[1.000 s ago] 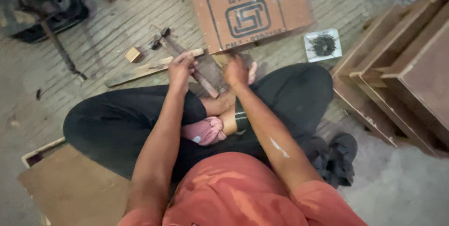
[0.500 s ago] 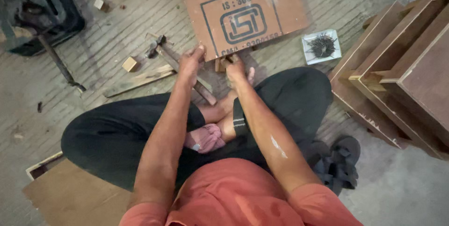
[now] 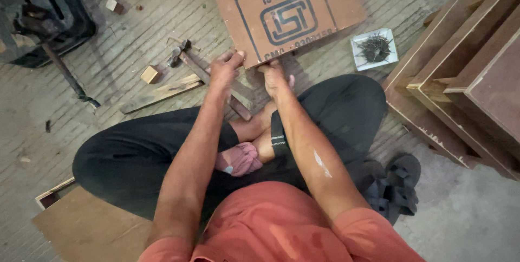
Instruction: The person sits on the floor and assembles a small wooden box by attaching small wooden blocks to its corners. They use a hammer to drive nails into the blocks, securing them to the box. The person repeatedly picks up nails, positions the blocks, and hammers them in place.
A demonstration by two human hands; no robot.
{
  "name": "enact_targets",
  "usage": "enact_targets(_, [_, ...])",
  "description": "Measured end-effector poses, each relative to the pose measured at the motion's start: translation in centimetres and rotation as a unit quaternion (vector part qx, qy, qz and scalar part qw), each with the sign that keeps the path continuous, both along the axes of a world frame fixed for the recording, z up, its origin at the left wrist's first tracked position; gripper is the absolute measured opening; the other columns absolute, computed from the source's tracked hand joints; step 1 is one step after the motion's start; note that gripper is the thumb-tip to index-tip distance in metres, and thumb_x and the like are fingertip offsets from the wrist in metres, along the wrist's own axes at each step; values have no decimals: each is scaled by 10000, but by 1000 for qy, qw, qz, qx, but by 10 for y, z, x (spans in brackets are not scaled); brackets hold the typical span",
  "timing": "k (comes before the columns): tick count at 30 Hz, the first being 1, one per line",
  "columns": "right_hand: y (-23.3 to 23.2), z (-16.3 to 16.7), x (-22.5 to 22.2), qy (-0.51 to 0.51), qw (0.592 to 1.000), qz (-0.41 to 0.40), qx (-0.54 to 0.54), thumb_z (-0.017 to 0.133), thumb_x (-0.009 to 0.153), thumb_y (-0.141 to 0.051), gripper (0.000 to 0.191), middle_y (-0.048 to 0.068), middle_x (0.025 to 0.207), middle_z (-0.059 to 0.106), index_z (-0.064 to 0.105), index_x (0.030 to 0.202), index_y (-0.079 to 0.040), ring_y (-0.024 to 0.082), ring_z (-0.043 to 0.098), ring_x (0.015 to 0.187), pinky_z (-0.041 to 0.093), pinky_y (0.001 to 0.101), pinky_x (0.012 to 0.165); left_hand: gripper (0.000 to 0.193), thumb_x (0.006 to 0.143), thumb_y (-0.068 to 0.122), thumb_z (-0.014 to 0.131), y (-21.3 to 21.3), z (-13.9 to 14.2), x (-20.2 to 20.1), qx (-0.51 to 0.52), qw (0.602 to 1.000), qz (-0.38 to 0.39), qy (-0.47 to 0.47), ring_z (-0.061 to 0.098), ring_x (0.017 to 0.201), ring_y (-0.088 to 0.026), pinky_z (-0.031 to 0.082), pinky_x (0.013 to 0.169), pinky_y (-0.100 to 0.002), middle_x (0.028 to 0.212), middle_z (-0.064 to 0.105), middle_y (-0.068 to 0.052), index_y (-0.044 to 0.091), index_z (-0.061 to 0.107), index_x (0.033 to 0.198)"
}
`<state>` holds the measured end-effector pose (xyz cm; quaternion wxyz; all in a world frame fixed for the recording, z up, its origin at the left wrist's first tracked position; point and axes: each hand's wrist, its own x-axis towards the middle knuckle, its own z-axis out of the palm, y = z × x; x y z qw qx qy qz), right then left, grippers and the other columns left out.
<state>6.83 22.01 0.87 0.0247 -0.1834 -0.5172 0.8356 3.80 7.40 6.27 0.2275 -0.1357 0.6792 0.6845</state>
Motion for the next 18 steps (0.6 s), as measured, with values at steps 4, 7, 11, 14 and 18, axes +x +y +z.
enact_targets(4, [1,0,0,-45,999,13,-3,627,764,71,442,62,1192,708,692,1187,-37,211,633,1135,466,324,989,422,868,306,753,1,3,0,-2,1000,1,7,650,869,-136,448,687,-308,980,738,-35,25,748,1182])
enact_targets(7, [2,-5,0,-66,997,20,-27,629,753,68,398,61,1121,700,692,1129,-48,206,615,1021,456,327,892,411,888,285,765,-1,-1,-2,-3,1000,-6,13,642,831,-146,452,680,-303,958,738,-52,-21,763,1162])
enact_targets(11, [4,-8,0,-86,993,7,-86,627,775,53,249,106,968,661,685,1010,-6,249,568,822,420,379,708,429,851,273,771,0,-7,-2,83,997,6,-3,710,894,-113,566,761,-272,998,761,-13,0,725,1179])
enact_targets(14, [4,-6,4,-86,983,-17,-160,572,762,14,316,55,1000,654,671,1052,-65,212,571,887,435,351,749,440,848,255,807,2,-9,-1,71,997,14,15,717,910,-136,544,811,-269,1023,780,-40,-17,728,1185])
enact_targets(18, [1,4,12,-18,981,-27,-190,518,798,-49,363,45,1095,680,669,1129,-57,227,599,1013,466,363,848,458,852,256,801,3,-11,-1,19,1000,9,-8,640,859,-168,472,758,-317,1018,753,-58,-14,743,1217])
